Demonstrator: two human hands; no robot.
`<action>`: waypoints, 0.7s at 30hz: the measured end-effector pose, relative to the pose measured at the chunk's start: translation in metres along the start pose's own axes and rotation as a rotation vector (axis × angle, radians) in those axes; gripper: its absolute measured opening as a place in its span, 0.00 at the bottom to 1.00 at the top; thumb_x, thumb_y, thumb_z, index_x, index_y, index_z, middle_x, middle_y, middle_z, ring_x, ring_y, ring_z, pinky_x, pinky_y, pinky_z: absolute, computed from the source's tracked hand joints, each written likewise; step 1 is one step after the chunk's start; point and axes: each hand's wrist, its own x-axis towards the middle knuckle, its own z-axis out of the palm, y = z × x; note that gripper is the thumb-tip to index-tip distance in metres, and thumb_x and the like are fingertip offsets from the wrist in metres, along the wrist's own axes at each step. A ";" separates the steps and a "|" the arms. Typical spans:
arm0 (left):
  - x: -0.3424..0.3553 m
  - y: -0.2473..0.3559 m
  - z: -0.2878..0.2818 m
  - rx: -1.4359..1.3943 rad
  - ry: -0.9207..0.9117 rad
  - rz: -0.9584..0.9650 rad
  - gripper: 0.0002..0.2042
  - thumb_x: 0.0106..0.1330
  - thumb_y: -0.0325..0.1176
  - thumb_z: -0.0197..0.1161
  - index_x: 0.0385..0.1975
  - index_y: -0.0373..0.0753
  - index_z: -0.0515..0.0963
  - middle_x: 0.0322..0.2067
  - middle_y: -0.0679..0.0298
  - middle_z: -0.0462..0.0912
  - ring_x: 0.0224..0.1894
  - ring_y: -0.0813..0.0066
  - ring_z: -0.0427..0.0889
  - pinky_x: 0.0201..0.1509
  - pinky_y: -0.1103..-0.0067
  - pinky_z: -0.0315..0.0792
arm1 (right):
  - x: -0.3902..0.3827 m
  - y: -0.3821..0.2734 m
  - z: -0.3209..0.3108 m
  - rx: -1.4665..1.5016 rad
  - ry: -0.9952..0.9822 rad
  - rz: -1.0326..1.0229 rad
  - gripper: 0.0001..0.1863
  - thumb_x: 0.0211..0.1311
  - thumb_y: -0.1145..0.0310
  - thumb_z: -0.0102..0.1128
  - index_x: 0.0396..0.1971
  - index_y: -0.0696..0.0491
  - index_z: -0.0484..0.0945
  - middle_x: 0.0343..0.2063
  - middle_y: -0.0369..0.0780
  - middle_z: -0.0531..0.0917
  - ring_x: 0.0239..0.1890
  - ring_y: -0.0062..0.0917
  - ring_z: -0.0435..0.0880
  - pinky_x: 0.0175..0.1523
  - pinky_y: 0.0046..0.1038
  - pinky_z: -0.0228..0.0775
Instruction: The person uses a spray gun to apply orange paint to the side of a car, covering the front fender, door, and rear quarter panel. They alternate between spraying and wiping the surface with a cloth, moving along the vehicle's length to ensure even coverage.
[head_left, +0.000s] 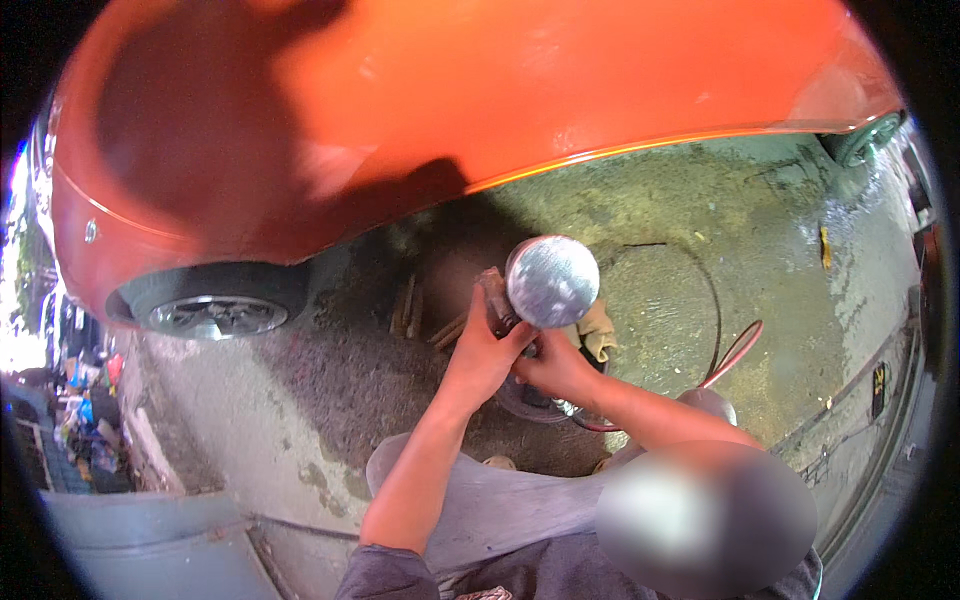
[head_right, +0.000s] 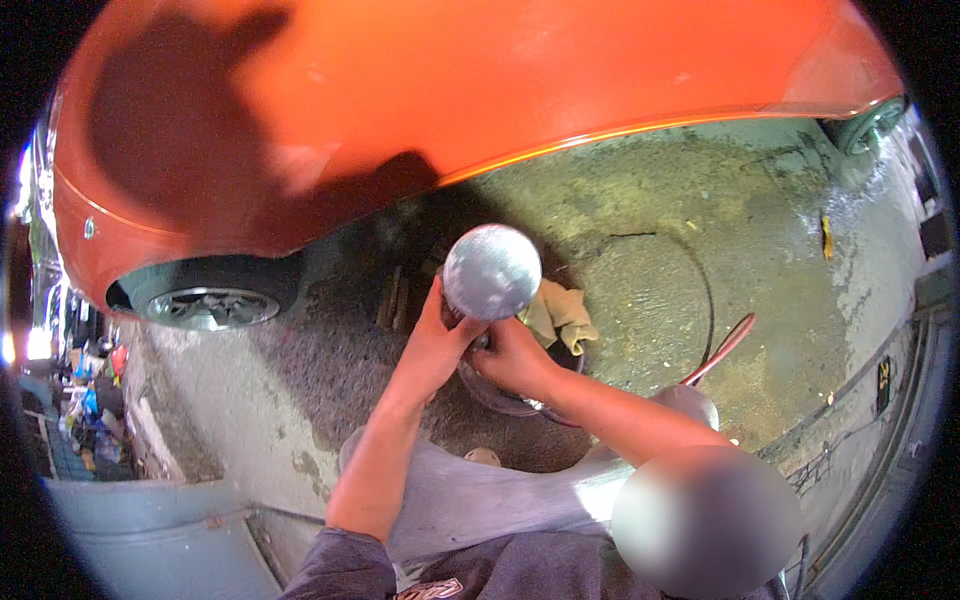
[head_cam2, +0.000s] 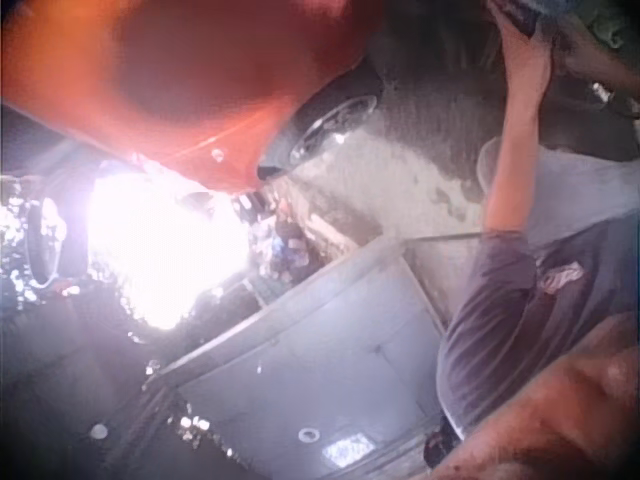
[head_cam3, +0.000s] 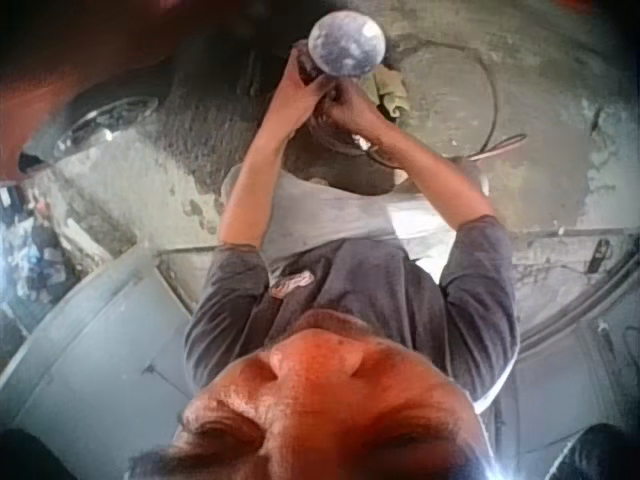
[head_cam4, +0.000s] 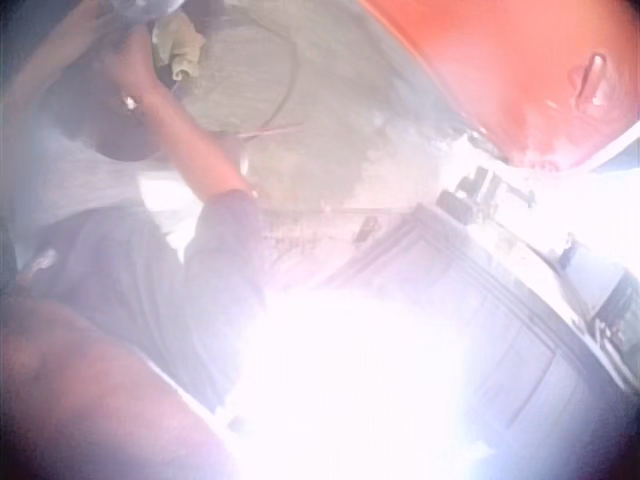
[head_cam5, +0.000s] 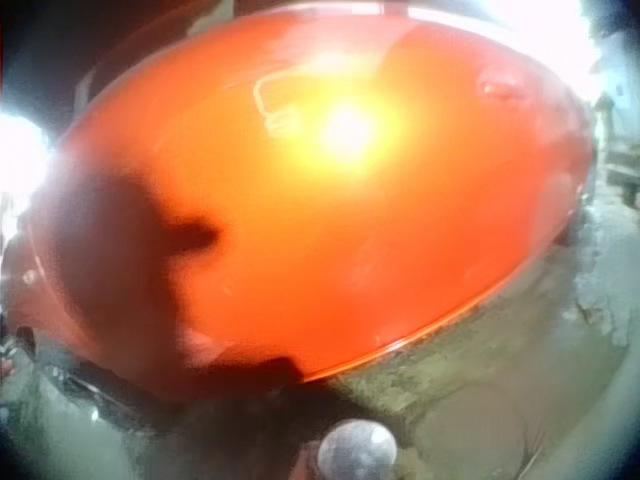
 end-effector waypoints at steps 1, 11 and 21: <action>0.008 0.000 0.008 -0.013 -0.030 0.035 0.37 0.72 0.38 0.71 0.74 0.33 0.59 0.59 0.53 0.79 0.64 0.64 0.77 0.70 0.69 0.69 | -0.001 -0.015 -0.013 0.017 0.065 0.080 0.29 0.62 0.79 0.60 0.65 0.60 0.71 0.49 0.48 0.86 0.41 0.32 0.89 0.52 0.38 0.81; 0.061 -0.116 0.005 0.778 0.168 0.064 0.32 0.78 0.49 0.58 0.72 0.30 0.66 0.65 0.39 0.71 0.69 0.40 0.67 0.72 0.57 0.64 | 0.018 -0.025 -0.116 -0.884 0.480 -0.139 0.24 0.69 0.58 0.63 0.62 0.50 0.77 0.48 0.54 0.86 0.51 0.52 0.86 0.55 0.49 0.78; 0.033 -0.166 -0.014 0.765 0.183 -0.271 0.37 0.79 0.63 0.43 0.74 0.36 0.64 0.71 0.40 0.68 0.72 0.40 0.68 0.74 0.56 0.64 | 0.061 -0.016 -0.102 -0.557 0.552 -0.168 0.33 0.73 0.43 0.60 0.67 0.52 0.75 0.50 0.59 0.85 0.57 0.56 0.83 0.59 0.49 0.75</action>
